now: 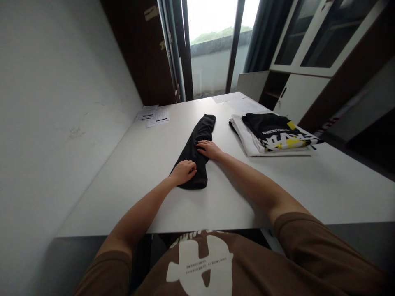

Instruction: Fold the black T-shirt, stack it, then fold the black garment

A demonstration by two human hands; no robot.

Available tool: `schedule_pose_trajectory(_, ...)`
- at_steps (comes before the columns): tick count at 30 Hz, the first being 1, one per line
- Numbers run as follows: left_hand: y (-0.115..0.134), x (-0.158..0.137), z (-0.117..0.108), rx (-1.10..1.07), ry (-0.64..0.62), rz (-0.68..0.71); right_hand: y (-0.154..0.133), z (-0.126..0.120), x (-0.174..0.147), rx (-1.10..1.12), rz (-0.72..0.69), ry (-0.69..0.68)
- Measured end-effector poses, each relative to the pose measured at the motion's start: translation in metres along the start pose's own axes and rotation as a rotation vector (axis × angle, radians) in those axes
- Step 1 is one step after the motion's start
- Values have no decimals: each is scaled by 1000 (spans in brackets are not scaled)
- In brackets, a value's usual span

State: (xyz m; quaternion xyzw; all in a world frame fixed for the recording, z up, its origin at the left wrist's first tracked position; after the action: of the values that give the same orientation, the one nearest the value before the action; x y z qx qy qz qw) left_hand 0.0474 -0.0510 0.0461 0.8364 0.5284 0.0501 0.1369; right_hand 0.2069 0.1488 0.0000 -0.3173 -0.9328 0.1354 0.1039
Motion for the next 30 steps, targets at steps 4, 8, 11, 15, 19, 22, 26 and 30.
schedule_pose_trajectory(4, 1, 0, 0, 0, 1, 2, 1, 1, 0, -2, 4, -4)
schedule_pose_trajectory(8, 0, 0, 2, 13, 3, 10, 2, 2, 1, -1, 3, -1)
schedule_pose_trajectory(11, -1, 1, 2, 13, -1, 5, 3, 3, 2, -3, 4, -9)
schedule_pose_trajectory(15, 1, 1, 0, 6, -6, -1, 2, 2, 1, -1, 5, -8)
schedule_pose_trajectory(19, 1, 0, -1, 3, -4, 0, 2, 2, 1, -2, 11, -7)
schedule_pose_trajectory(22, -1, 0, 0, 3, 4, 7, 3, 2, 2, -9, 7, -6)
schedule_pose_trajectory(26, -1, 0, 1, 3, 9, 9, 4, 3, 2, 2, 1, 1)
schedule_pose_trajectory(30, 0, 0, -1, 4, 5, 5, 5, 4, 3, 8, 1, 0)
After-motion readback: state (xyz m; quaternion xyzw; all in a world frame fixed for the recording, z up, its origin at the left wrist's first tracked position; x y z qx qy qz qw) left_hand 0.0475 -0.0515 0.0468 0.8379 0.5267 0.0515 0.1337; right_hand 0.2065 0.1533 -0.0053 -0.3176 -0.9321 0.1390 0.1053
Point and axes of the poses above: each hand's wrist, its own x-axis towards the middle knuckle, its own z-axis out of the palm, y = z × x, the point moved 3 cm from there along x, towards the middle knuckle, and after that the axes turned 11 degrees about -y, right-handed, at the moved point
